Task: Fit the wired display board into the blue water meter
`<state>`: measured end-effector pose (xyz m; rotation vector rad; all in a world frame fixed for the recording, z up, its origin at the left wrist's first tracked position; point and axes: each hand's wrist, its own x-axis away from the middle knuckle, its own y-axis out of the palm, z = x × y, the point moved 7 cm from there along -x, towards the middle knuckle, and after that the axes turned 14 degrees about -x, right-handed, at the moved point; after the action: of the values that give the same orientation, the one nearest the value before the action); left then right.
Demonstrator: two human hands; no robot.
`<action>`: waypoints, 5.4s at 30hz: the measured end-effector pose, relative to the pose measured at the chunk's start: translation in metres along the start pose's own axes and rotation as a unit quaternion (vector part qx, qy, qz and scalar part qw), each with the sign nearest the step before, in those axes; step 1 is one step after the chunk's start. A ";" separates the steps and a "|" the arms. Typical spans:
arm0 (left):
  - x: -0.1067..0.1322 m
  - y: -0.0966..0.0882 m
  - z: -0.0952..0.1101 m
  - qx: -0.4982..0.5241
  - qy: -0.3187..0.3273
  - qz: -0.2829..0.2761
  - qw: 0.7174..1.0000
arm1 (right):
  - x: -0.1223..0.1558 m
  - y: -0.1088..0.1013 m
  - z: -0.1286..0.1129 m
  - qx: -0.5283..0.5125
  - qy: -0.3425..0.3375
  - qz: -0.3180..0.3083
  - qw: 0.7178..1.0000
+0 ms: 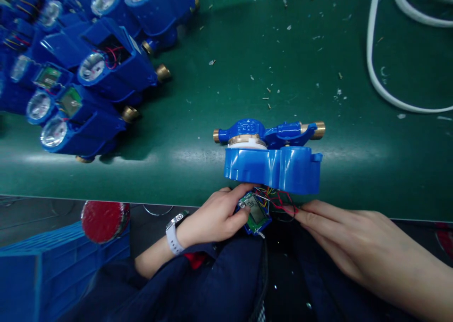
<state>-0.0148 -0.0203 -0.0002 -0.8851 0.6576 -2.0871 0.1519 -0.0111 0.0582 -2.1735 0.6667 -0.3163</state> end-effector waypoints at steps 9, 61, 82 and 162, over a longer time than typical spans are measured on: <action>-0.003 0.004 0.001 -0.044 0.000 -0.012 0.999 | -0.010 0.003 -0.011 0.075 0.032 -0.027 0.996; -0.005 -0.003 -0.001 0.011 0.012 -0.043 0.999 | -0.006 0.012 0.021 -0.061 0.030 -0.054 0.996; -0.002 -0.004 0.005 0.083 -0.031 0.012 0.996 | 0.007 0.021 0.018 -0.002 -0.036 -0.034 0.999; -0.007 0.003 0.003 -0.064 -0.068 0.072 0.993 | 0.013 0.035 -0.030 0.103 0.122 0.053 0.986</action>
<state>-0.0080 -0.0169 -0.0026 -1.0115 0.7659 -1.8543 0.1369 -0.0559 0.0496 -1.9114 0.8430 -0.5769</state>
